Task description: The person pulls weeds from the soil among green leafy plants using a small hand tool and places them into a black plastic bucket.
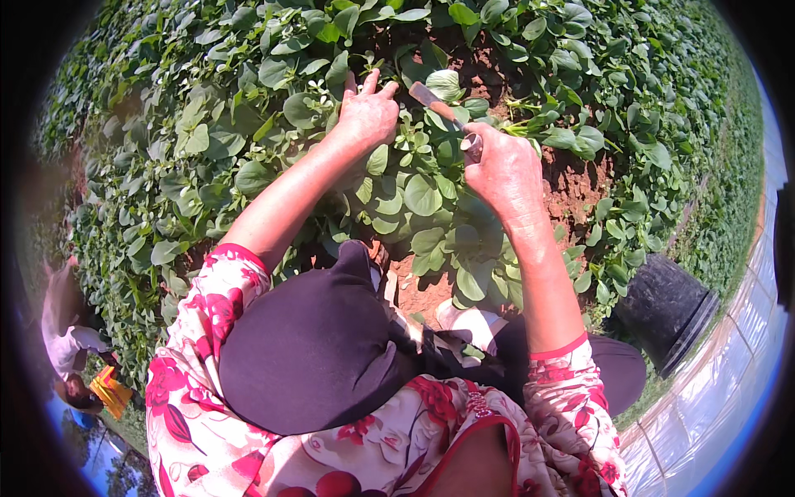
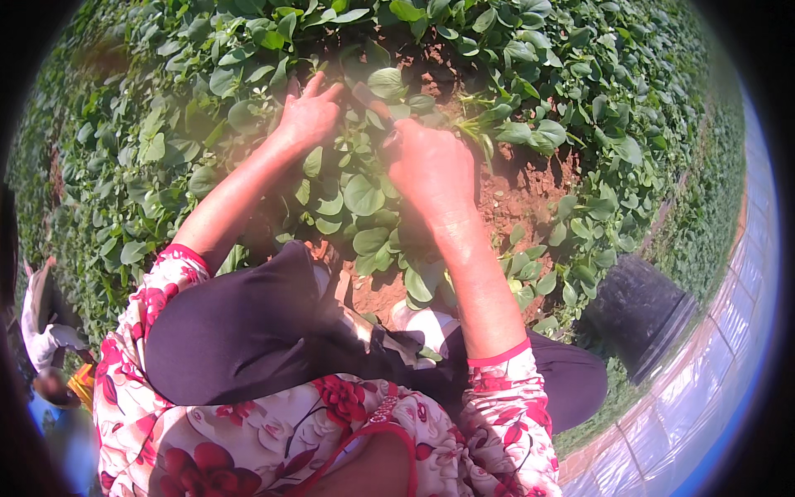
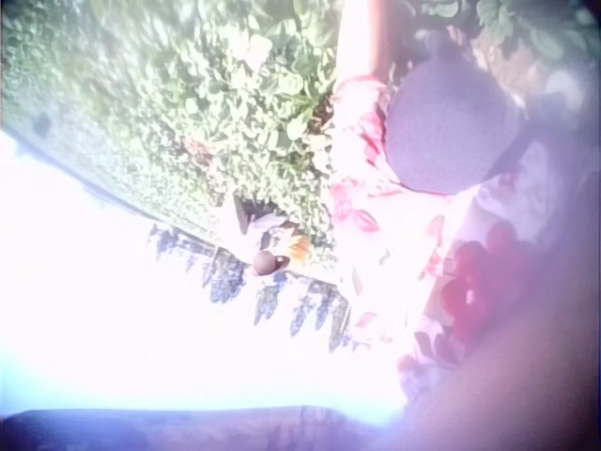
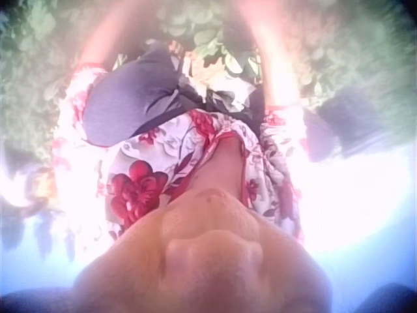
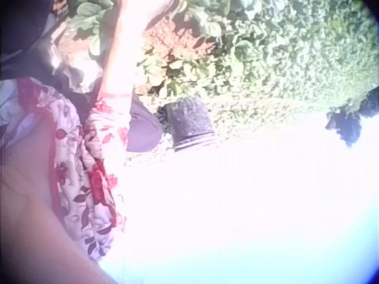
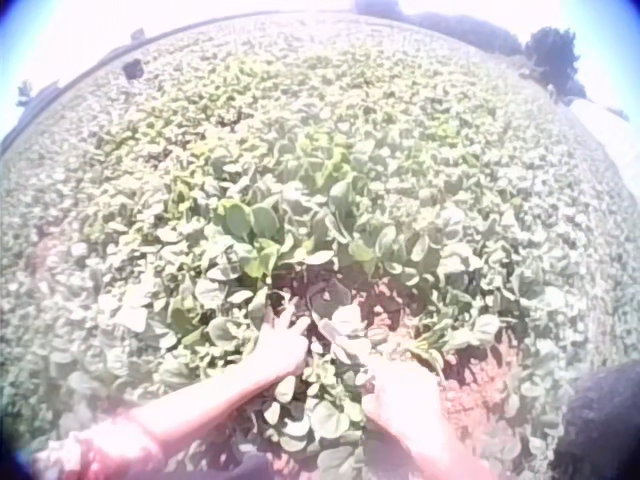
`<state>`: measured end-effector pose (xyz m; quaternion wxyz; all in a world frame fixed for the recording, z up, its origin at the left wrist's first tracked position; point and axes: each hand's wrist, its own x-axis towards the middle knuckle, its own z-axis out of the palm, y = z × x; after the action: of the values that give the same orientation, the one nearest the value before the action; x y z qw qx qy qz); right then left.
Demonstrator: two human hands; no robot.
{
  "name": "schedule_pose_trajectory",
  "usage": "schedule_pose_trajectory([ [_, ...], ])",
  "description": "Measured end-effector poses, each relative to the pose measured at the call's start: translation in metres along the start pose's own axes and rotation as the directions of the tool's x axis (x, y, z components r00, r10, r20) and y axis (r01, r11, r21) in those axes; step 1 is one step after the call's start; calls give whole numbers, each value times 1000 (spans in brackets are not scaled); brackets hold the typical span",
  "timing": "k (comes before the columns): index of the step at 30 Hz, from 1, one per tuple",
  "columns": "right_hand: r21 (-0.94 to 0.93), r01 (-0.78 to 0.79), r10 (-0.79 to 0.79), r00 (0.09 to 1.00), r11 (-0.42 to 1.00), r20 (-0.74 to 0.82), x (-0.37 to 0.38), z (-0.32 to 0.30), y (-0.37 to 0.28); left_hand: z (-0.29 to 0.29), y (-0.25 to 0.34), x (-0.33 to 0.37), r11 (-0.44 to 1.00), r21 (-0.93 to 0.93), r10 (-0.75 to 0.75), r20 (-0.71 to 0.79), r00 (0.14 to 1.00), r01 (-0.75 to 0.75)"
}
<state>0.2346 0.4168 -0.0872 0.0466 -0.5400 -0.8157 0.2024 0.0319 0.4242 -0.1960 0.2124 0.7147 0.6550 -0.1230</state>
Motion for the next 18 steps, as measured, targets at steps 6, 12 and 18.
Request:
schedule_pose_trajectory([
  [6,-84,-35,39,998,996,47,12,32,7,-9,4,-8,999,12,31,-17,999,-31],
  [12,-11,-174,173,983,985,-57,13,29,28,4,2,-20,997,81,36,-221,975,-18],
  [18,37,-141,143,988,989,-51,8,28,16,1,3,-17,997,73,17,-303,953,5],
])
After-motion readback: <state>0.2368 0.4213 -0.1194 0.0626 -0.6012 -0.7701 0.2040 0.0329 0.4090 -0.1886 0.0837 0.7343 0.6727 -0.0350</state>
